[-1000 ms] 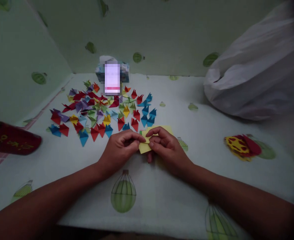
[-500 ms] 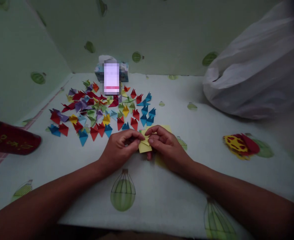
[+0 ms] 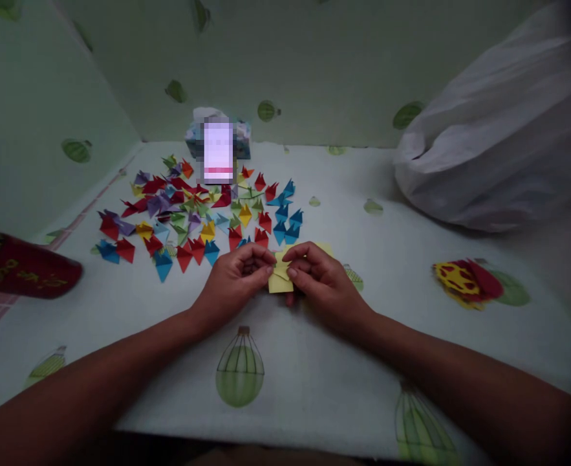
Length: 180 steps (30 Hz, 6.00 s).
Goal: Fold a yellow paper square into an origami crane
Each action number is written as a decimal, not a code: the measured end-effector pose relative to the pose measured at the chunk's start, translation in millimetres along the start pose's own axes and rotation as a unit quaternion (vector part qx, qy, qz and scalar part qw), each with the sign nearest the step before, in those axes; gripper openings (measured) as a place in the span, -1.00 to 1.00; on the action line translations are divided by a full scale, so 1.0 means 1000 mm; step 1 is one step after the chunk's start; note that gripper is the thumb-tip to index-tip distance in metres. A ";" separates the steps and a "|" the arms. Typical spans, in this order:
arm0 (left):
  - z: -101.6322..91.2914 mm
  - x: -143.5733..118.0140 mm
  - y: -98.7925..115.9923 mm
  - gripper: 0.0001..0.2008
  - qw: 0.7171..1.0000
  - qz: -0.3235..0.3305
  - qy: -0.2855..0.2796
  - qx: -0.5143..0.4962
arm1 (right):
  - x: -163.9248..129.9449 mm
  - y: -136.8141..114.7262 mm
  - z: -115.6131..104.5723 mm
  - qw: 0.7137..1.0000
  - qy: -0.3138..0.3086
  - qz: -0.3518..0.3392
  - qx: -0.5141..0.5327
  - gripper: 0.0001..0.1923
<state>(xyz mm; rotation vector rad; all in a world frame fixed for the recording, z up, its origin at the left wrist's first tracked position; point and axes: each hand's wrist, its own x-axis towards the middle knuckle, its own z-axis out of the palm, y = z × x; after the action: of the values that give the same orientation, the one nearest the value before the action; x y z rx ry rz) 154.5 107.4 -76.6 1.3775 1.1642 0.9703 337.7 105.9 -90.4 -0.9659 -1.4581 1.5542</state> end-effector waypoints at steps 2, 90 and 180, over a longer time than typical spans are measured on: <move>0.000 0.000 0.000 -0.92 1.000 0.016 0.007 0.013 | 0.001 0.001 -0.001 0.999 -0.001 0.015 0.031 -0.90; 0.002 -0.003 -0.002 -0.87 1.000 0.001 -0.001 -0.012 | 0.003 -0.009 -0.004 0.995 -0.056 0.064 -0.053 -0.68; -0.003 -0.002 0.001 -0.83 0.998 -0.026 -0.042 -0.041 | 0.002 -0.006 -0.003 0.997 -0.023 0.053 -0.055 -0.73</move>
<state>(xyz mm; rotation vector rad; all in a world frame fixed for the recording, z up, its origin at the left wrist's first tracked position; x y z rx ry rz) 151.5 105.6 -75.1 1.3053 1.0814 0.9060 339.8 109.3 -84.9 -1.0941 -1.5614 1.5948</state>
